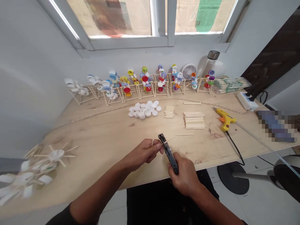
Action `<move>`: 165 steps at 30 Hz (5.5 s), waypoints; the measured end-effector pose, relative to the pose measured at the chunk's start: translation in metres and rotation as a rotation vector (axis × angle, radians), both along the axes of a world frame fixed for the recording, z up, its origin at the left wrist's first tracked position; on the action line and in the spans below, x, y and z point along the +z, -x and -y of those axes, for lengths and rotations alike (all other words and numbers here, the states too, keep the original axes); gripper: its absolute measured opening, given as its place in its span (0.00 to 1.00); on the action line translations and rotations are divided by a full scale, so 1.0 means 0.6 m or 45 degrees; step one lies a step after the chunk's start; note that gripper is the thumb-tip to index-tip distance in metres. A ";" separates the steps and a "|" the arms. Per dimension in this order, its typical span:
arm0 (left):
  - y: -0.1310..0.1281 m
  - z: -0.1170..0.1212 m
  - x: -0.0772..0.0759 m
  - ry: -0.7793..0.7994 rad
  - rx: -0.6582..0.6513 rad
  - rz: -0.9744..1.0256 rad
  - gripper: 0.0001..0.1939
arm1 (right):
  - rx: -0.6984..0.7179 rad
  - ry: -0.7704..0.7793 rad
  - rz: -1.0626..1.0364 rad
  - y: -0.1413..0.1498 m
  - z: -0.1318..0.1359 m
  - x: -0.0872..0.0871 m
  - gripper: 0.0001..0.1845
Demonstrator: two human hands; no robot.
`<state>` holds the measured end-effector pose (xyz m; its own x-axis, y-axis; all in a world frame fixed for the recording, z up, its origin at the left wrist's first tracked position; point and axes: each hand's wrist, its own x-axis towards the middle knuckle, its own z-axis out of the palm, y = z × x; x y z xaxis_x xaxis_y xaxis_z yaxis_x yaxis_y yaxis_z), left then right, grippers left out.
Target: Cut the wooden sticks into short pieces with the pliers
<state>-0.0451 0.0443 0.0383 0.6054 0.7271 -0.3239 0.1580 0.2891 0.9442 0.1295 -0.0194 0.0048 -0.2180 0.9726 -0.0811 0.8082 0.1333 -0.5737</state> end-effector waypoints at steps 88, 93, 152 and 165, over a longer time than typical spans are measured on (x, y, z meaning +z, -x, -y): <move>0.004 -0.022 -0.003 0.255 -0.070 0.130 0.17 | 0.020 0.071 0.021 -0.002 -0.008 0.002 0.04; -0.001 -0.018 -0.006 -0.522 -0.047 -0.402 0.16 | -0.020 0.061 0.061 0.002 -0.013 -0.005 0.04; -0.016 0.020 -0.008 -0.914 0.087 -0.806 0.14 | 0.016 0.181 -0.106 -0.008 -0.009 0.020 0.05; -0.004 -0.007 -0.001 -0.703 0.036 -0.504 0.16 | -0.013 0.089 0.071 0.002 -0.015 0.003 0.04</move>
<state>-0.0430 0.0484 0.0376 0.4961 0.8632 -0.0939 0.5213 -0.2097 0.8272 0.1286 -0.0106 0.0067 -0.2016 0.9663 -0.1603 0.8404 0.0866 -0.5351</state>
